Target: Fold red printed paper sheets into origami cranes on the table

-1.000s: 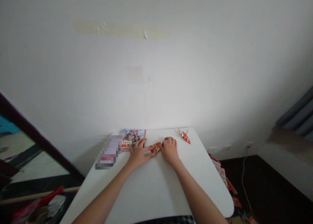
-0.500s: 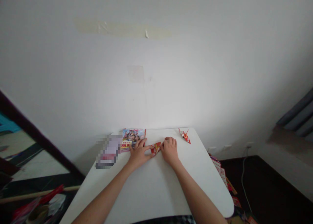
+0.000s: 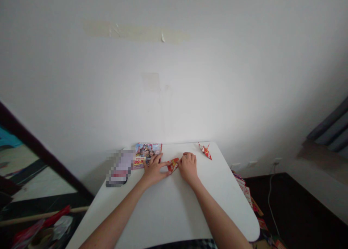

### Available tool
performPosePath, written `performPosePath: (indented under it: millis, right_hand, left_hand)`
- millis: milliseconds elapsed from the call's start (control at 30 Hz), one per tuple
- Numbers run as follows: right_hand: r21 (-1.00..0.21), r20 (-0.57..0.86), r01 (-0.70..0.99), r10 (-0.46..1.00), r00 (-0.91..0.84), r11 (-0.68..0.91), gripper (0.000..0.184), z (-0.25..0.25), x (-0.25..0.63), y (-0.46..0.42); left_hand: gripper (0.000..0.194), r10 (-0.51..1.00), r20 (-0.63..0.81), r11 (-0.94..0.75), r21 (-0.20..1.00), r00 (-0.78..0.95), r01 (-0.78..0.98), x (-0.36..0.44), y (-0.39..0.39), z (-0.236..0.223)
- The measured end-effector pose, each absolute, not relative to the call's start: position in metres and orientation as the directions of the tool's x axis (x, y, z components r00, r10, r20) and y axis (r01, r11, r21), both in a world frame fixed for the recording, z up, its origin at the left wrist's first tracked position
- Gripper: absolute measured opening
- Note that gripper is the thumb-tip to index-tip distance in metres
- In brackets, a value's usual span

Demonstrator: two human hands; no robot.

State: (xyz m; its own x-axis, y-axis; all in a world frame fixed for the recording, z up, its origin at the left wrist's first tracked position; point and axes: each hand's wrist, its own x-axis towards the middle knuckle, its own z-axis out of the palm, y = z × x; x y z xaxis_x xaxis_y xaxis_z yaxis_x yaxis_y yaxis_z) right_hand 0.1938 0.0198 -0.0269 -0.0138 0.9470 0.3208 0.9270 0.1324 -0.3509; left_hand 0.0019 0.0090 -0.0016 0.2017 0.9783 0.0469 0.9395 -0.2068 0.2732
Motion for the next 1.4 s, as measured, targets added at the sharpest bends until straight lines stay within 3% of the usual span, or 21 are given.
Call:
performPosePath:
  millis: [1400]
  right_hand:
    - [-0.265, 0.344, 0.958, 0.939, -0.011, 0.108, 0.028, -0.022, 0.187, 0.022]
  left_hand:
    - [0.047, 0.956, 0.176, -0.275, 0.260, 0.234, 0.926, 0.010, 0.002, -0.008]
